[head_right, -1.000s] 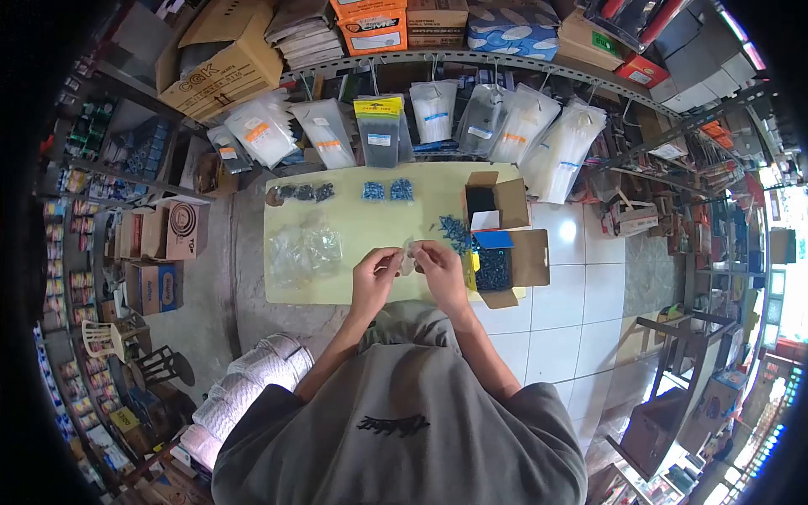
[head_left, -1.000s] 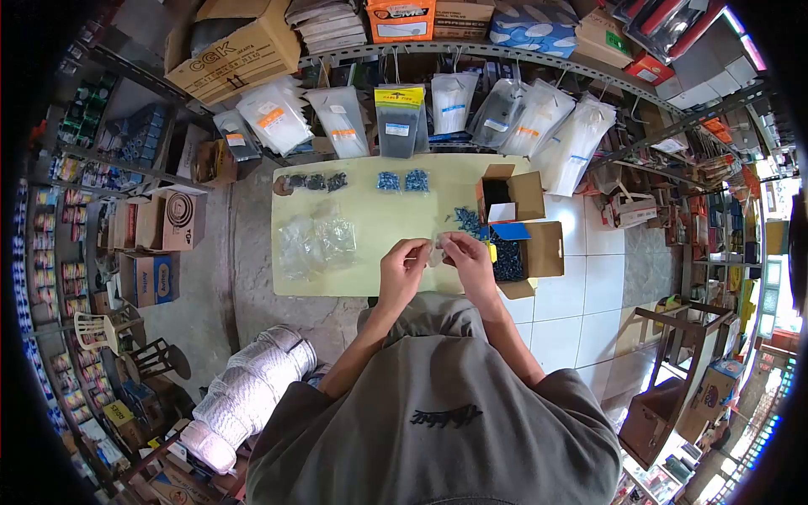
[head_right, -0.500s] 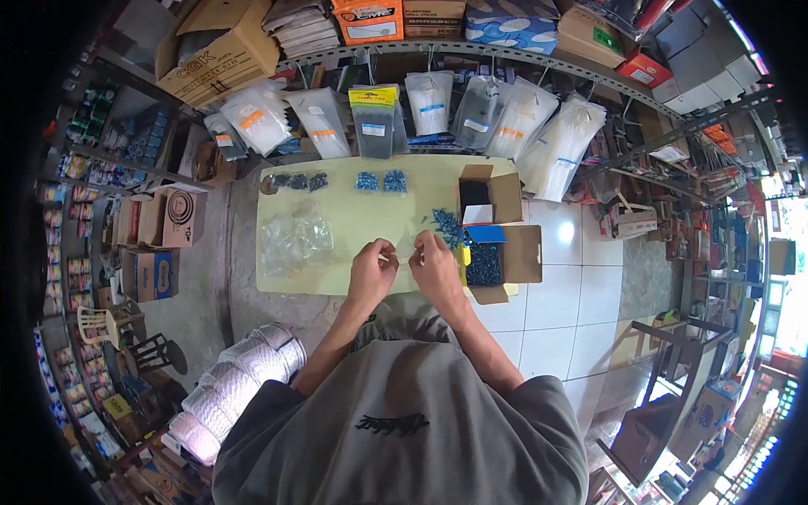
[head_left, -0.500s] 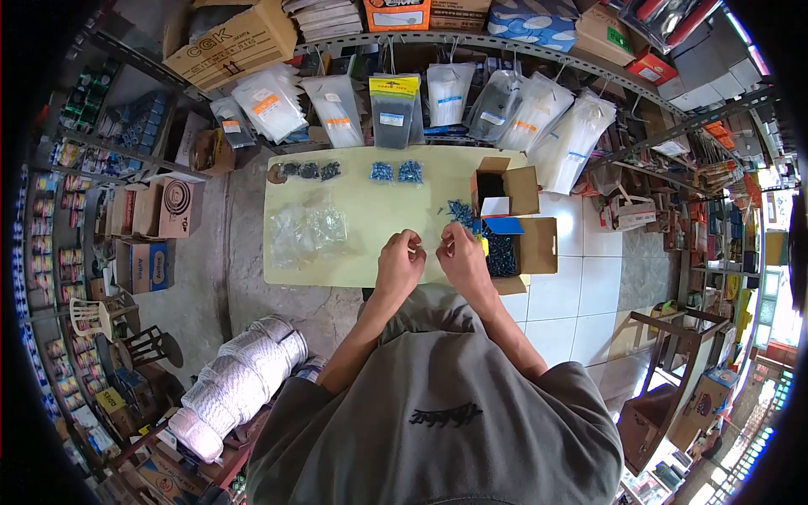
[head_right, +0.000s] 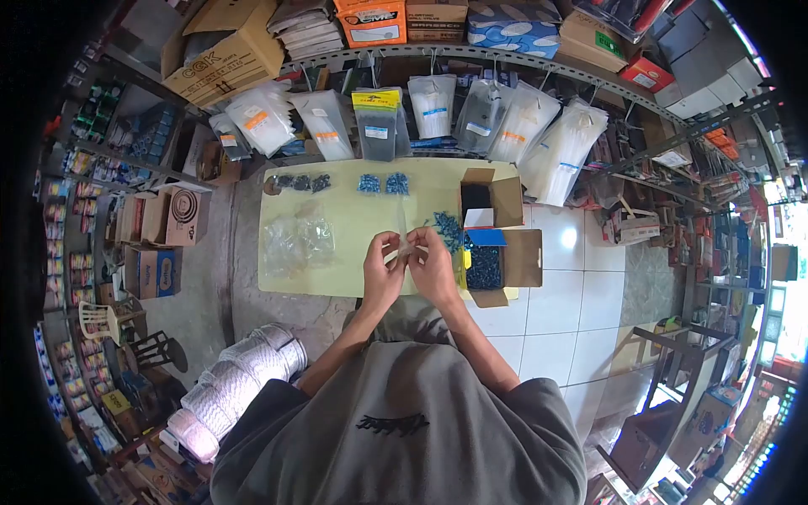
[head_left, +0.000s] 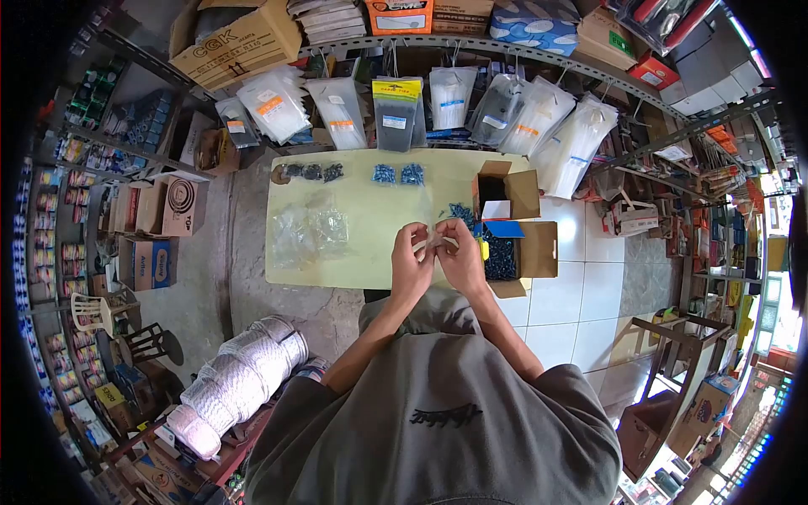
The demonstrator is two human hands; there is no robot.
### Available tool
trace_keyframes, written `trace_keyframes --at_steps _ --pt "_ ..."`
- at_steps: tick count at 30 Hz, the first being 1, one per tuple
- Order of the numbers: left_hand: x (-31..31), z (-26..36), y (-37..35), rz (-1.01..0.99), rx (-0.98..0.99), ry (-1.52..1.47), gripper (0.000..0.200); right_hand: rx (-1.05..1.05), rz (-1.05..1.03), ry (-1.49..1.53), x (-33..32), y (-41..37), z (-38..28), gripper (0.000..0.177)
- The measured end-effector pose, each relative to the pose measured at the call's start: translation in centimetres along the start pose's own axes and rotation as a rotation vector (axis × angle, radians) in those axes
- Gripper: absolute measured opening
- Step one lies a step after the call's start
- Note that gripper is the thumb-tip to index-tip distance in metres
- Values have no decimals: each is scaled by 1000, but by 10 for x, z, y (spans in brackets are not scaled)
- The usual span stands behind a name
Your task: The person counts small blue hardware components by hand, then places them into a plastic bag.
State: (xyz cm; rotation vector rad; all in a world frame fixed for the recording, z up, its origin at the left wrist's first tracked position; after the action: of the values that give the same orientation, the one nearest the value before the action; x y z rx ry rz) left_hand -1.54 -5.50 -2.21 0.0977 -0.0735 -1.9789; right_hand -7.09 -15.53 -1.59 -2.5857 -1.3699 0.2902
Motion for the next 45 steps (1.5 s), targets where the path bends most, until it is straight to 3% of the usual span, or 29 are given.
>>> trace_keyframes --at_steps 7,9,12,14,24,27,31,33,34,36,38,39,41,45 --pt "-5 1 12 -101 16 234 21 -47 32 -174 -1 4 -4 25" --pt "-7 7 14 -107 237 418 20 -18 16 -234 -2 5 -2 25" --pt "-13 9 15 -103 306 514 23 -82 138 -367 -5 7 -2 28" --pt "-12 8 14 -95 306 513 23 -232 218 -438 -2 2 -11 29" --pt "-15 9 11 -76 344 532 24 -188 190 -420 1 7 1 27" --pt "-12 9 7 -109 317 515 24 -277 253 -469 1 7 -1 24" --pt "-17 10 6 -165 239 480 34 -220 197 -447 -2 8 -5 25" --pt "-18 18 6 -241 375 487 58 -217 191 -426 -5 11 -2 25" --pt "-22 21 6 -241 375 486 58 -162 138 -389 -7 14 4 26" --pt "-26 25 4 -432 376 331 84 -104 86 -352 -10 18 11 27" --pt "-29 23 4 -464 400 382 90 112 -55 -186 -10 21 20 29" --pt "-30 20 4 -494 423 436 97 112 -59 -186 -10 21 19 29" --pt "-32 14 4 -470 437 474 96 261 -162 -119 -8 19 20 29" --pt "-33 -5 6 -485 489 584 88 278 -242 -58 -7 17 21 31"
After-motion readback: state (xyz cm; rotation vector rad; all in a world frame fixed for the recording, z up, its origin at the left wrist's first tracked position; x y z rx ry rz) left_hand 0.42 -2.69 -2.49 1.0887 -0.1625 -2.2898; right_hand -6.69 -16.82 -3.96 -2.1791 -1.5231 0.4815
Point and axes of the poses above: each hand's wrist, its own y-axis towards the middle knuckle, its own x-axis out of the palm, z = x × y, the point moved 3 cm from there along y, towards the middle knuckle, and after that the axes turned 8 degrees about x, right-handed, at the moved point
